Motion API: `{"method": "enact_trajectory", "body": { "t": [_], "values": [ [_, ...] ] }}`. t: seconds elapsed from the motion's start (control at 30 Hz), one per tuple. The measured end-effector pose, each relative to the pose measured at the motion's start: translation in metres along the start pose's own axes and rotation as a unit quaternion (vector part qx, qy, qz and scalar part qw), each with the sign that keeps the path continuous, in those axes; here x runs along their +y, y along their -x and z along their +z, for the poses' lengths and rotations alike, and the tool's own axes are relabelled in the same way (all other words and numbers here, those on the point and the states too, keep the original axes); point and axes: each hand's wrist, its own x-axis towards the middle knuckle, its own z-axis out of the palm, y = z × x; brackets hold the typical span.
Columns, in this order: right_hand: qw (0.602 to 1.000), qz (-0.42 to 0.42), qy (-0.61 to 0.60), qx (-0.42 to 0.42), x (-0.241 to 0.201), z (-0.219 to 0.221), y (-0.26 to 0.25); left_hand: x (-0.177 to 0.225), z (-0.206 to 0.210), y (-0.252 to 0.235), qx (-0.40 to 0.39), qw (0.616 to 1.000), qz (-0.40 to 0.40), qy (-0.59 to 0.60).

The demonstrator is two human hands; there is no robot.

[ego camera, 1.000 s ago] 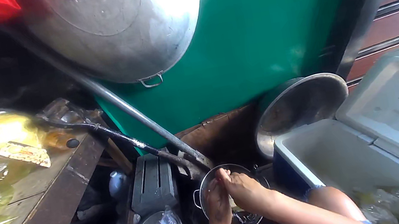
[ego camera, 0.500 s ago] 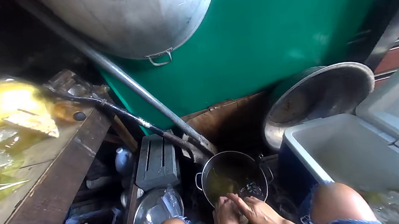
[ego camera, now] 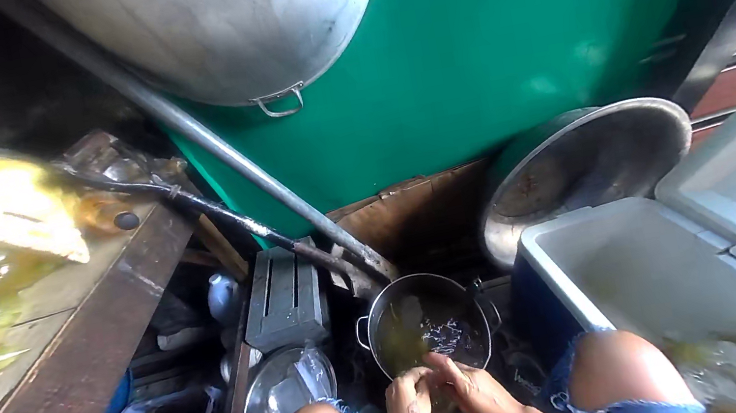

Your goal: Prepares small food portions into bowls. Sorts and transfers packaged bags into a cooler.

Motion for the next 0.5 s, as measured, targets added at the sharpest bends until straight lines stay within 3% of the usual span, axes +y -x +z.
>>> {"method": "enact_trajectory", "body": {
  "t": [0.17,0.27,0.5],
  "values": [
    [0.999,-0.019,0.021,0.037,0.001,0.008,0.002,-0.002,0.012,0.003,0.104,0.994,0.019,-0.020],
    [0.999,-0.004,0.016,0.031,0.001,0.005,0.003,-0.002,0.017,0.004,0.099,0.995,-0.003,0.006],
    [0.998,0.044,-0.046,-0.010,0.004,0.003,0.004,-0.015,0.033,-0.002,0.116,0.990,0.058,0.060]
  ]
}}
